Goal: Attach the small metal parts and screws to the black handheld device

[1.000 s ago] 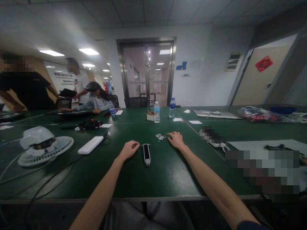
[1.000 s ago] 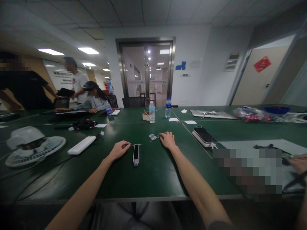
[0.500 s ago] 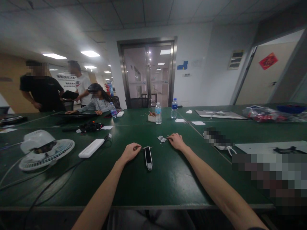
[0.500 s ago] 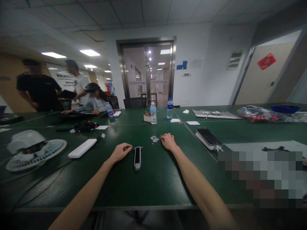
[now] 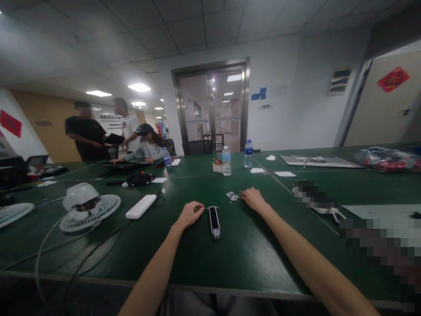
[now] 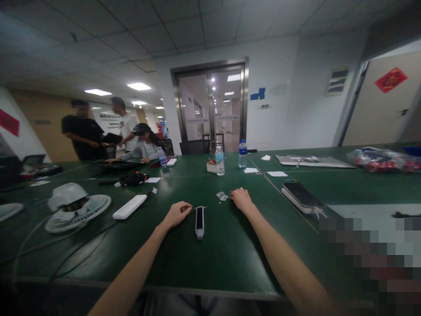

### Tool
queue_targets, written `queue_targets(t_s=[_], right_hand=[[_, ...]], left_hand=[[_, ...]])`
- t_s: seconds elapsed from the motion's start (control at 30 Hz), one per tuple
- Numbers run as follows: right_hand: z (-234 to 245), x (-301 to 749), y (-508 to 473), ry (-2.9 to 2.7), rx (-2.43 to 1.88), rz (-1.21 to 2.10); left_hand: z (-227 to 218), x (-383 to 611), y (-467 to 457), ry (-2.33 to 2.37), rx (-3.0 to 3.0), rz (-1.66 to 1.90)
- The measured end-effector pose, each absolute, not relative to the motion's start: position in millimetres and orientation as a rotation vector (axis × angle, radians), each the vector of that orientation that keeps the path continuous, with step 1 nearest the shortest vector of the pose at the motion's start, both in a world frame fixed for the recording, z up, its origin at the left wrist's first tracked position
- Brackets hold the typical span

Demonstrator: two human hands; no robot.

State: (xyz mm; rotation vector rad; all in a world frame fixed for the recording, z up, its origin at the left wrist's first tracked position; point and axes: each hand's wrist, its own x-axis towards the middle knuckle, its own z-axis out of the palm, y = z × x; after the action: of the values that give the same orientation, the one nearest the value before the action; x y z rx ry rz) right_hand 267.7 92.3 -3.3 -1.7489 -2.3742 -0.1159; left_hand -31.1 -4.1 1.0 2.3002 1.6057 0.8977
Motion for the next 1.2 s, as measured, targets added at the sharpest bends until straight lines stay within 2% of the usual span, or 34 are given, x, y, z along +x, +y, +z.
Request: queue_targets(t_s=[0.27,0.73,1.2], right_hand=[[-3.1,258.6,86.1,-2.362,-1.734,-0.238],[-17.3,257.2,93.8,-2.296,-1.705,-0.265],[-12.8,271.8,87.2,-2.013,-1.715,-0.049]], left_hand=[[8.6,-27.7,-11.4,1.632,2.264,0.841],[4.7,-28.6,-8.6,1.636,2.265,0.865],[8.1,-31.1,-6.2,1.671,2.212,0.875]])
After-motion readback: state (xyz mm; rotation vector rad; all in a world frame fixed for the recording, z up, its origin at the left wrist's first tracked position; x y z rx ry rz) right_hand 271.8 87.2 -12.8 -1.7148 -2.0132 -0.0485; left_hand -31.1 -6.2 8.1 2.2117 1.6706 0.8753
